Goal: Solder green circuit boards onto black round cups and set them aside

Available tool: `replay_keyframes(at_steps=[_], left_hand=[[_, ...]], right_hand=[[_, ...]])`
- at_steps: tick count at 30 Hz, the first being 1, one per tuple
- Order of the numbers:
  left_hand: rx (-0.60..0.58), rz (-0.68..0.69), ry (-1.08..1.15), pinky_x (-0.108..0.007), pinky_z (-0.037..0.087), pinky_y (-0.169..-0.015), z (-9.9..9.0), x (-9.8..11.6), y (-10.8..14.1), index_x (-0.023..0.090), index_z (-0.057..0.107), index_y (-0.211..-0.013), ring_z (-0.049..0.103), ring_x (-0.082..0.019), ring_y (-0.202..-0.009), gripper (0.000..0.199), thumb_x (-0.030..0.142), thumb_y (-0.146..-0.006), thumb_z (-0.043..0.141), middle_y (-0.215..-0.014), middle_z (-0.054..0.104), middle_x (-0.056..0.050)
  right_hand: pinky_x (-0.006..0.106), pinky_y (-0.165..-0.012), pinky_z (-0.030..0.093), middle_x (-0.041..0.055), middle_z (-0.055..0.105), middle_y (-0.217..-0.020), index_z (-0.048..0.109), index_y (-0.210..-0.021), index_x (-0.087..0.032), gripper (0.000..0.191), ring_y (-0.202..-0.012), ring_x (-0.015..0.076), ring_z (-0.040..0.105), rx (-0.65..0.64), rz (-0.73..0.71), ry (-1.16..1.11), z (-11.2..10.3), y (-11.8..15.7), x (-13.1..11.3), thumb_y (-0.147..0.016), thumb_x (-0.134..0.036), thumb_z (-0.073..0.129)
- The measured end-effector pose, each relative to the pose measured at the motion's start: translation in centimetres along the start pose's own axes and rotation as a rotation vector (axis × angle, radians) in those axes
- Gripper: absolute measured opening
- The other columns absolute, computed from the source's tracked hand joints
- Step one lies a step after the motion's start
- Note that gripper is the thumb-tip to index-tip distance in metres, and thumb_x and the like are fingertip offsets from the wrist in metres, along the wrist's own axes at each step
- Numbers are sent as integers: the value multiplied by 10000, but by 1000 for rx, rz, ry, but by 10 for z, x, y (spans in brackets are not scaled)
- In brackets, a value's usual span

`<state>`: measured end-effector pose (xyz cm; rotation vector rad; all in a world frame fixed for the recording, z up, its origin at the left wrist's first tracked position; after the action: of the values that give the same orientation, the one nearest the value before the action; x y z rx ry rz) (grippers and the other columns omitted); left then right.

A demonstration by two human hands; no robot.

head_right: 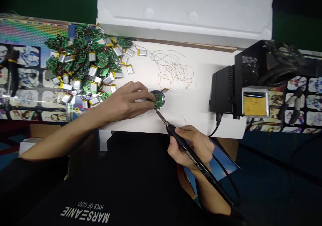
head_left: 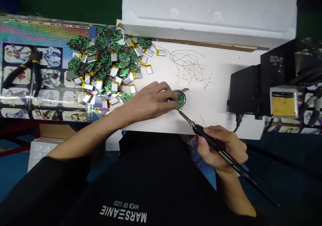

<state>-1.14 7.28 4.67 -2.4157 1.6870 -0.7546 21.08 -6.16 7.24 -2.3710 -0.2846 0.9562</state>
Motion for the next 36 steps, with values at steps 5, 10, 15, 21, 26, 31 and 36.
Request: replay_keyframes(at_steps=[5, 10, 15, 21, 26, 31, 36], left_hand=[[-20, -17, 3, -376, 459, -874, 1, 0, 1, 234, 726, -1127, 627, -228, -1096, 172, 278, -1133, 561, -1218, 774, -58], [-1, -11, 21, -377, 453, -875, 1, -1, 1, 240, 724, -1130, 631, -230, -1099, 145, 274, -1123, 583, -1209, 772, -58], [-17, -5, 15, -385, 464, -881, 1, -1, 1, 231, 722, -1124, 631, -239, -1098, 152, 274, -1124, 577, -1215, 773, -59], [-43, -19, -4, -388, 465, -880, 1, 0, 0, 236, 722, -1136, 631, -239, -1109, 170, 271, -1130, 555, -1226, 773, -60], [-41, -10, -43, -383, 451, -867, 1, 0, -1, 233, 715, -1124, 629, -236, -1099, 176, 271, -1135, 544, -1228, 772, -49], [-24, 0, -41, -385, 446, -858, 0, 2, -1, 221, 708, -1113, 627, -236, -1086, 164, 256, -1132, 549, -1216, 772, -54], [-52, -3, -49, -385, 442, -868, -2, 2, -2, 222, 710, -1114, 625, -235, -1081, 169, 261, -1135, 547, -1231, 769, -53]], right_hand=[[317, -346, 572, 18, 748, -701, 696, -1010, -274, 205, -514, 248, 733, -51, 24, -5, 1, 0, 0, -836, -190, 764], [311, -352, 568, 19, 755, -719, 708, -1017, -255, 240, -499, 242, 723, -28, 39, -23, 0, 3, 1, -808, -172, 792], [306, -375, 580, 34, 759, -733, 724, -1034, -241, 281, -503, 236, 727, -44, 31, -32, 0, 1, 2, -787, -131, 802], [314, -358, 588, 25, 753, -702, 695, -1014, -246, 216, -489, 239, 722, -73, -28, 9, 0, -4, -1, -831, -167, 778], [323, -355, 587, 27, 772, -717, 705, -998, -249, 192, -500, 256, 738, -67, -17, 25, -1, -2, -2, -835, -196, 794], [313, -421, 613, 34, 799, -773, 721, -978, -245, 159, -522, 231, 741, -86, 23, 52, -4, 0, -3, -854, -195, 807], [276, -465, 618, 30, 795, -800, 726, -1006, -223, 182, -572, 204, 750, -111, -1, 13, -4, 1, 0, -851, -178, 808]])
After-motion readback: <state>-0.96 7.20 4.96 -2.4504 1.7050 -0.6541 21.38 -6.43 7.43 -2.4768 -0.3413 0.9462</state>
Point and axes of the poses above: each hand's wrist, its own y-axis away from the middle knuckle, its own z-axis out of the palm, x = y × z, the point moved 2 cm from there along -y, towards the middle knuckle
